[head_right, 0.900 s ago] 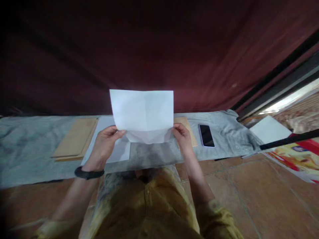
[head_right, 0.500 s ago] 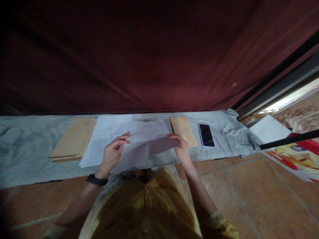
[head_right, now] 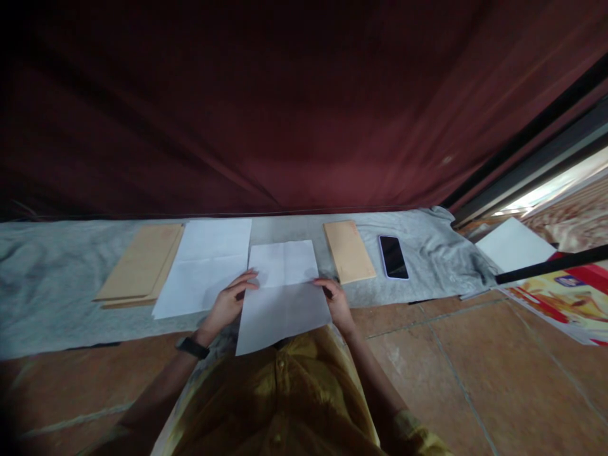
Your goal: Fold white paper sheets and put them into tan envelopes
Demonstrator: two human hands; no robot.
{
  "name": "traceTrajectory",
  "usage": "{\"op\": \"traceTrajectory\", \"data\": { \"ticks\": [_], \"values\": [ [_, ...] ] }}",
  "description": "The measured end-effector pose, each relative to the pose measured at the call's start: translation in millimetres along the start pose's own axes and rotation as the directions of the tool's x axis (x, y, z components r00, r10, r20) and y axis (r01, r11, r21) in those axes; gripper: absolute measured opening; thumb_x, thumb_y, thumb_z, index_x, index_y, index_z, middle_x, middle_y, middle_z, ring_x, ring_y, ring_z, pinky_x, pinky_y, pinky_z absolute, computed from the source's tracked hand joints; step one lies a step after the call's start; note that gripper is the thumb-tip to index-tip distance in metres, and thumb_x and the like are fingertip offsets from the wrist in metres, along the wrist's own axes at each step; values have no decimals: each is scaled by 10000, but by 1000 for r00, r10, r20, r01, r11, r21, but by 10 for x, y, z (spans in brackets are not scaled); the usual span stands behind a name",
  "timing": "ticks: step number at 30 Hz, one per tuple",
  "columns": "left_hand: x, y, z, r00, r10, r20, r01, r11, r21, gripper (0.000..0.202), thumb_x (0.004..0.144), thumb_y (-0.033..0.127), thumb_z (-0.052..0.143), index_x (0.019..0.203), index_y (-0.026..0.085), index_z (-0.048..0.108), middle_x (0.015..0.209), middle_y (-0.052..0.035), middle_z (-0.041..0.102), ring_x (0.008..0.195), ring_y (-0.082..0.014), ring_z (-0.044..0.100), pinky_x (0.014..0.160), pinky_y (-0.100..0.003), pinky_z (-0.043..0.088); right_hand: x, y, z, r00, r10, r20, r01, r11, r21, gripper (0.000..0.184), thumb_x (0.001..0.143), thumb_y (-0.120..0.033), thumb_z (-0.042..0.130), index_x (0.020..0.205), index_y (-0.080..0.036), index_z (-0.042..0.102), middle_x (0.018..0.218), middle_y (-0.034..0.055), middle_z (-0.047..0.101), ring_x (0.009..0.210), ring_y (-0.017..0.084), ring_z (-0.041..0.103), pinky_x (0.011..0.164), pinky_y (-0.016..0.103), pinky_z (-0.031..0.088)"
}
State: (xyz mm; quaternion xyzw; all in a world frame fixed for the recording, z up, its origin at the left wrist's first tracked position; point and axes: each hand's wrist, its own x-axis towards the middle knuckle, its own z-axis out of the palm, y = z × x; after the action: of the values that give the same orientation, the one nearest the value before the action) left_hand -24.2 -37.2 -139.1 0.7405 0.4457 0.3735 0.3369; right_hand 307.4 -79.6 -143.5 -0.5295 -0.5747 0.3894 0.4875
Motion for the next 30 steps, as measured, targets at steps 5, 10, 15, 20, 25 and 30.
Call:
{"op": "traceTrajectory", "data": {
  "ticks": [5,10,15,20,25,30],
  "values": [
    [-11,-75,47,1000,21,-16,-20,997,72,225,881,139,522,965,224,712,1355,-102,640,1390,-245,498,1167,-532,409,16,105,21,997,-63,33,68,983,-168,315,817,-197,630,1101,-258,751,1135,67,736,1084,245,666,990,410,510],
    [149,-67,132,996,51,-71,-43,993,106,217,907,149,488,927,224,691,1320,-96,653,1389,-234,498,1158,-520,423,98,102,82,993,-114,34,119,955,-273,354,841,-141,561,1104,-270,760,1198,62,715,1154,237,625,1044,415,474],
    [328,-89,139,996,37,-80,-25,989,149,232,898,144,479,924,223,695,1297,-89,658,1378,-233,508,1150,-516,433,180,139,77,989,-144,-10,135,948,-289,347,827,-132,590,1103,-259,755,1195,75,711,1139,237,626,1028,411,480],
    [365,-119,118,998,-10,-69,21,985,172,256,855,117,498,952,224,710,1295,-83,658,1363,-241,519,1155,-528,428,186,167,71,990,-138,-23,123,937,-327,365,845,-107,526,1093,-255,750,1186,68,712,1142,223,617,1044,410,472],
    [226,-98,71,998,-9,-57,21,977,211,266,878,141,500,1011,235,710,1335,-79,637,1380,-247,500,1158,-537,427,172,149,75,992,-128,20,125,906,-404,411,824,-109,535,1164,-248,720,1229,69,693,1180,225,594,1073,418,451],
    [80,-62,11,999,29,-32,-19,960,279,301,900,160,490,1100,243,700,1356,-79,626,1413,-253,458,1177,-555,402,155,89,67,990,-142,24,140,909,-392,418,834,-117,508,1183,-229,708,1240,85,688,1195,237,591,1086,434,435]
  ]
}}
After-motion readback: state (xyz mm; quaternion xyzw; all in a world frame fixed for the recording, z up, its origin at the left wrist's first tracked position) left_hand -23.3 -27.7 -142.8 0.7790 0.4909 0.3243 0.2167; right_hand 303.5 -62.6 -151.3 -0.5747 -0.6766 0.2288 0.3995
